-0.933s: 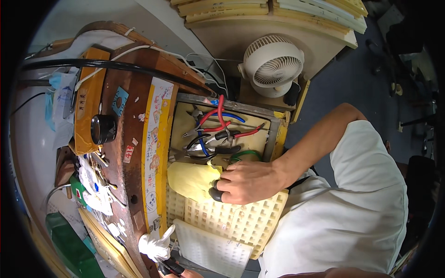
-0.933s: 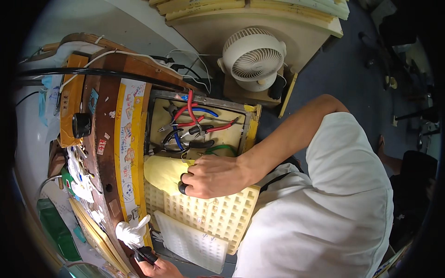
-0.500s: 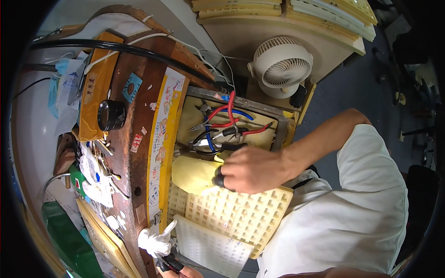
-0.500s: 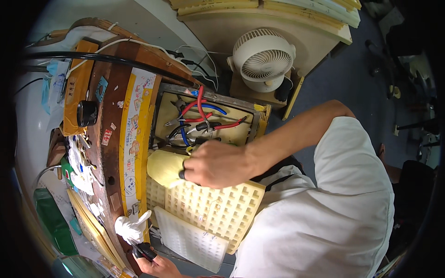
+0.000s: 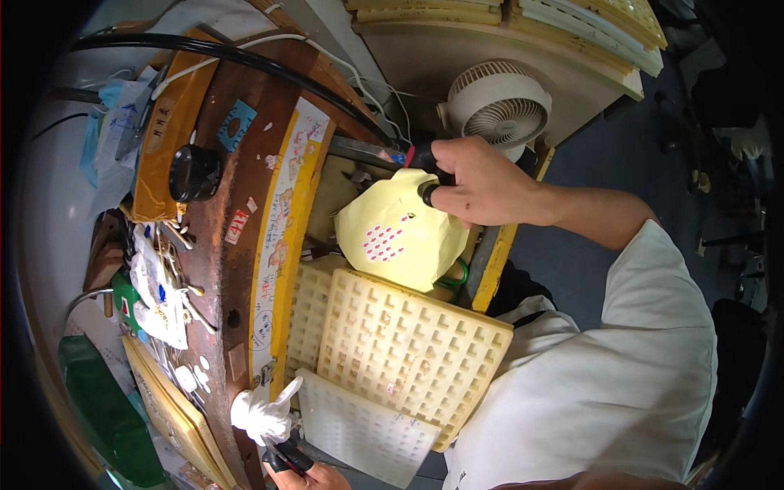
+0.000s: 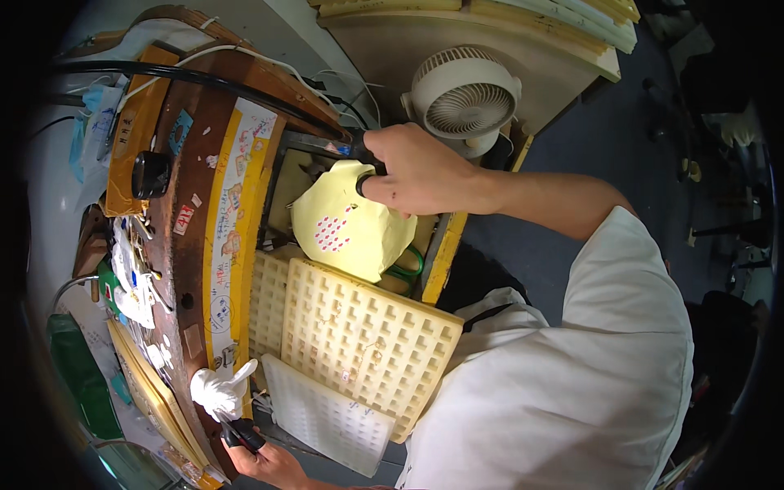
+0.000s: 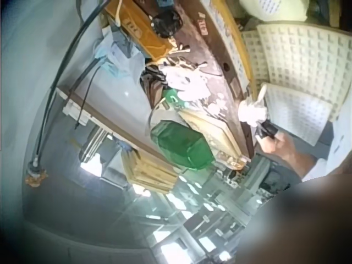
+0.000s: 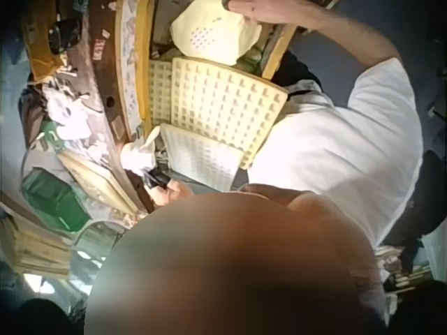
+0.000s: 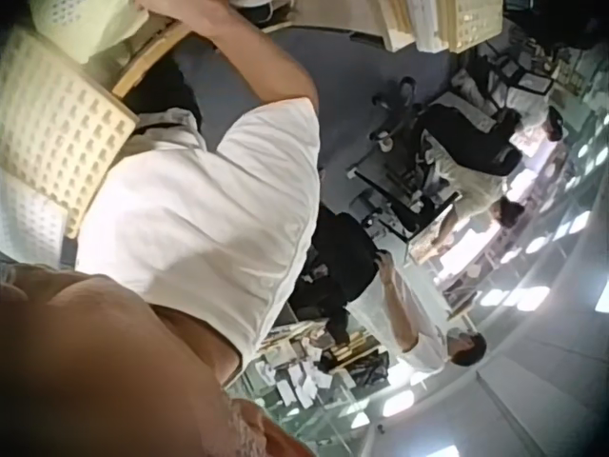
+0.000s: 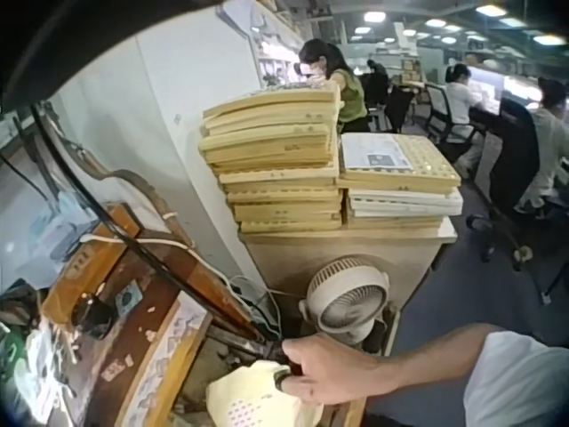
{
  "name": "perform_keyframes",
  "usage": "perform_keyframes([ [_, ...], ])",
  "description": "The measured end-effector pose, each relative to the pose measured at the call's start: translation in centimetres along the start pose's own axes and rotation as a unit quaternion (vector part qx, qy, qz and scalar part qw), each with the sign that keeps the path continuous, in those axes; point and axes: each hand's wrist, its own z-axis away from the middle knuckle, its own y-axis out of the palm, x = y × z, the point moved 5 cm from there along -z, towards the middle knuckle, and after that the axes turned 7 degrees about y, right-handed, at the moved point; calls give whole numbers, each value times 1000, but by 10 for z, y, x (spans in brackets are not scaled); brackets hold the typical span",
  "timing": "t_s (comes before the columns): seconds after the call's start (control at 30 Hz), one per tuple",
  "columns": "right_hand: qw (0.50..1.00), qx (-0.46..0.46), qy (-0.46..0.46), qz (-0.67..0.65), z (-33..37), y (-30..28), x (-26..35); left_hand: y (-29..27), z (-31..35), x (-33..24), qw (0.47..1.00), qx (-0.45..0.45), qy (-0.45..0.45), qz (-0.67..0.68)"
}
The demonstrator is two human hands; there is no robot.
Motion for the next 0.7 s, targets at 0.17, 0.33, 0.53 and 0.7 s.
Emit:
perform_keyframes([
  [0.17,997,5,-16,-81,12,-1,-9,2,1,3,999,-22,38,-7],
  [0.33,956,-18,-168,-240,24,10,-25,4,9,21,998,-24,63,-8],
  [0.53,983,-48,-147,96,66,14,-15,6,21,32,997,-12,-48,53],
  [0.7,982,167,-48,78,63,64,-28,12,14,27,999,-17,-1,51],
])
